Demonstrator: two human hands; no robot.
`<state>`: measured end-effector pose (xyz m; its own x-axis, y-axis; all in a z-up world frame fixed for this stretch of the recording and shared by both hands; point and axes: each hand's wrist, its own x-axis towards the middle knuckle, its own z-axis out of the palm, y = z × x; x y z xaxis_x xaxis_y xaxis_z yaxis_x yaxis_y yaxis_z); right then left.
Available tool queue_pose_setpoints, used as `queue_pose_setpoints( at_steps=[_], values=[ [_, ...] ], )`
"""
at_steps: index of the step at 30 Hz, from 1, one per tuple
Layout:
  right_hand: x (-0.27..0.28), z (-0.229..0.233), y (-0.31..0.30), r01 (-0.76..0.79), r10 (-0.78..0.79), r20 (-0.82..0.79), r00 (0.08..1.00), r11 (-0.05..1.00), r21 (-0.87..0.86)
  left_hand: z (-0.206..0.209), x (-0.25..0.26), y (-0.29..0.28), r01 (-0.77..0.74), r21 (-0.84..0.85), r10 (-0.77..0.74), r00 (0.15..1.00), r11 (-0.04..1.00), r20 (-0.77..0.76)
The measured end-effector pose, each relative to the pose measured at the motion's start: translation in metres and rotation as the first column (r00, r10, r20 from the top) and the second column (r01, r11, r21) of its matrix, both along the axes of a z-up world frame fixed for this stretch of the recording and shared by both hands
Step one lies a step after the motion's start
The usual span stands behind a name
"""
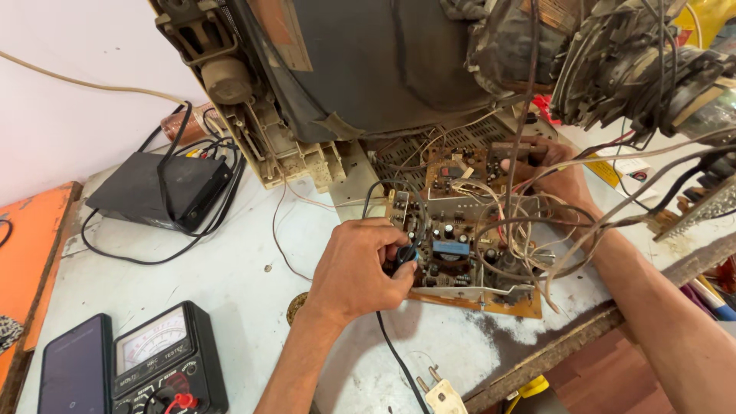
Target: The person inspects a green circuit board, then uses pliers to cut and adjust wires on the internal electronics of a CRT television. They repeatedly handle the board and wires, making small adjustments throughout the clip.
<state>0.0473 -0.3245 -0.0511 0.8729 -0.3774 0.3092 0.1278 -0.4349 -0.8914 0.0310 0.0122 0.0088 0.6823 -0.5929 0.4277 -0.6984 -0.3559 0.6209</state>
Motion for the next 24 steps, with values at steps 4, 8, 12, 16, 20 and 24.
queue_pose_setpoints(
  at_steps=[4,8,12,16,20,24],
  values=[
    [0.003,0.001,-0.003,-0.004,0.005,-0.009,1.0,1.0,0.006,0.003,0.004,0.003,0.023,-0.039,-0.029,0.985,0.999,-0.169],
    [0.003,-0.002,-0.007,-0.051,0.051,0.005,0.999,0.997,0.053,0.004,0.008,0.005,-0.045,0.091,0.063,0.976,0.995,-0.207],
    [0.004,-0.002,-0.009,-0.037,0.041,-0.042,0.998,0.996,0.087,0.002,0.006,0.0,0.067,0.088,-0.084,0.976,0.994,0.201],
    [0.006,-0.005,-0.013,-0.085,0.086,-0.011,0.996,0.989,0.117,-0.002,0.005,-0.006,0.055,0.312,-0.154,0.941,0.949,0.302],
    [0.008,-0.007,-0.013,-0.074,0.074,0.002,0.997,0.996,0.059,0.002,0.012,0.002,-0.002,0.197,-0.108,0.83,0.98,0.547],
    [0.004,-0.004,-0.012,-0.092,0.092,0.003,0.996,0.994,0.059,0.006,0.017,0.02,-0.006,0.126,-0.072,0.794,0.992,0.603]
  ],
)
